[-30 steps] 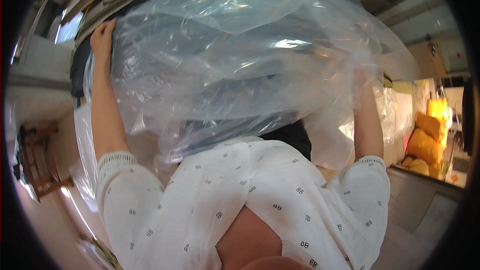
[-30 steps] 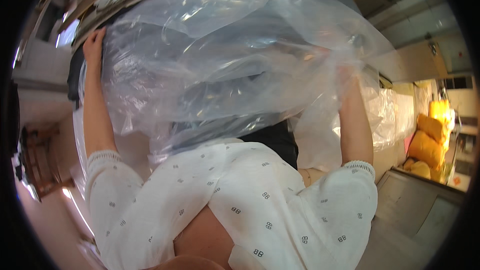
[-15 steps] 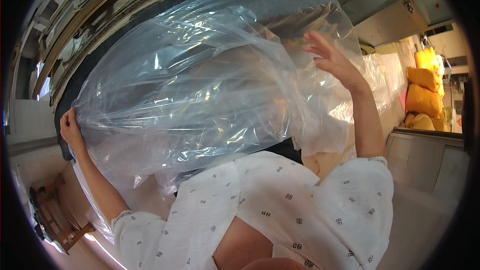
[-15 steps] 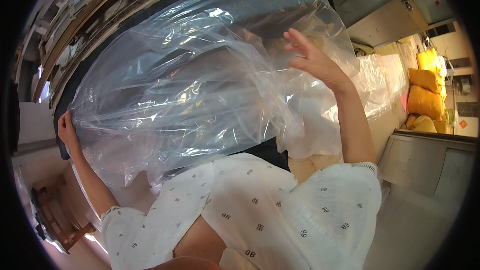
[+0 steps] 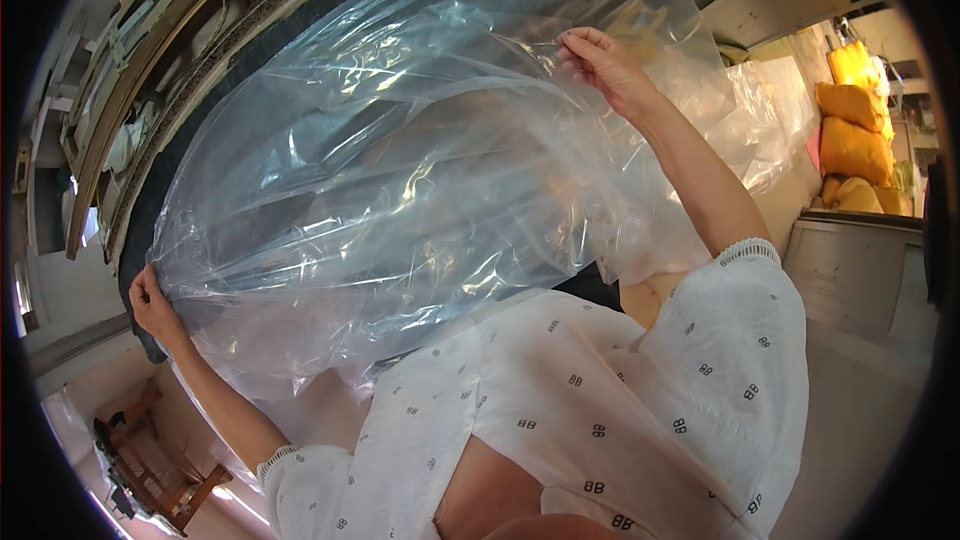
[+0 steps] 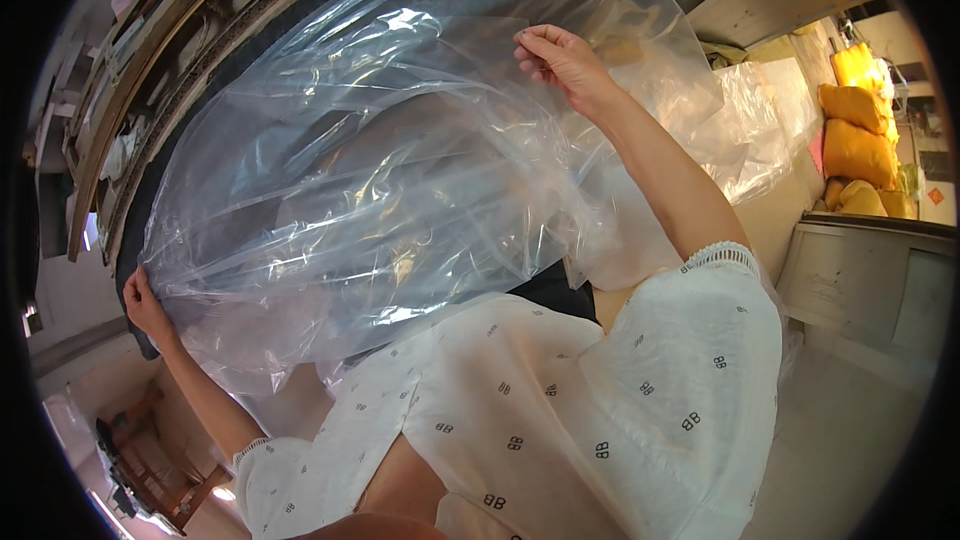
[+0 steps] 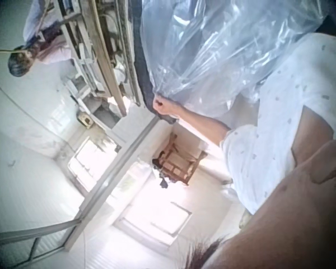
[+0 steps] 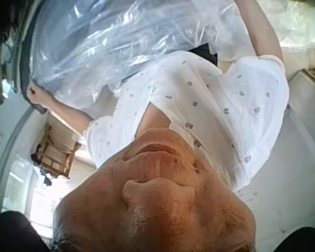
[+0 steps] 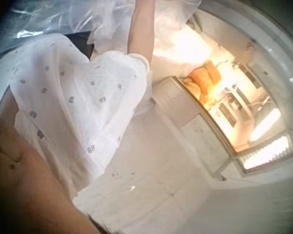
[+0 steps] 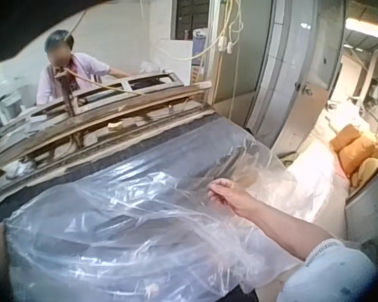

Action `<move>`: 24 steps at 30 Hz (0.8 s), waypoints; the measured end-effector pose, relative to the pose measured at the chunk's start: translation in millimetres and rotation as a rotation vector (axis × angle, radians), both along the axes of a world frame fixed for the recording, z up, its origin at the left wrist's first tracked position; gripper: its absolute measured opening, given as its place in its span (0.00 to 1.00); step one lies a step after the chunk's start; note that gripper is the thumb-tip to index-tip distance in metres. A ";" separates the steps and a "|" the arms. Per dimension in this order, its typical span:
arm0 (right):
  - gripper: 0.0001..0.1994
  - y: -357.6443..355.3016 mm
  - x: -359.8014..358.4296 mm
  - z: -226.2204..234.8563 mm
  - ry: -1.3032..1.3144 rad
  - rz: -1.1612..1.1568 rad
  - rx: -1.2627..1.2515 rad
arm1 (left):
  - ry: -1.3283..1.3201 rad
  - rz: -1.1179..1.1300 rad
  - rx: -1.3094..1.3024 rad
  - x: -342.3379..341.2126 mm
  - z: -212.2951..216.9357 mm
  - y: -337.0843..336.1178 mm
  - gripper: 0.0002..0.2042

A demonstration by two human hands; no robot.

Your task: The person is wrapping a large mattress or foam block in a plastic protective bag on a manufacturing line.

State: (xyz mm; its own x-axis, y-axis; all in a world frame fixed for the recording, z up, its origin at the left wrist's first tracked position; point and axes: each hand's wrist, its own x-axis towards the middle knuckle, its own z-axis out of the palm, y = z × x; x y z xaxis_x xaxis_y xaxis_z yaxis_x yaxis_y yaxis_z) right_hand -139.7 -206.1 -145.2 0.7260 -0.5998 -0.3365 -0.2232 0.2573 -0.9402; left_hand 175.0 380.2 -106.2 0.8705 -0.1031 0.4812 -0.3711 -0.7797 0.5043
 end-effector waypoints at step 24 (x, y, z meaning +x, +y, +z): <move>0.13 -55.7 145.3 41.8 0.132 0.069 -1.215 | -0.024 0.060 0.028 -94.8 93.3 97.6 0.08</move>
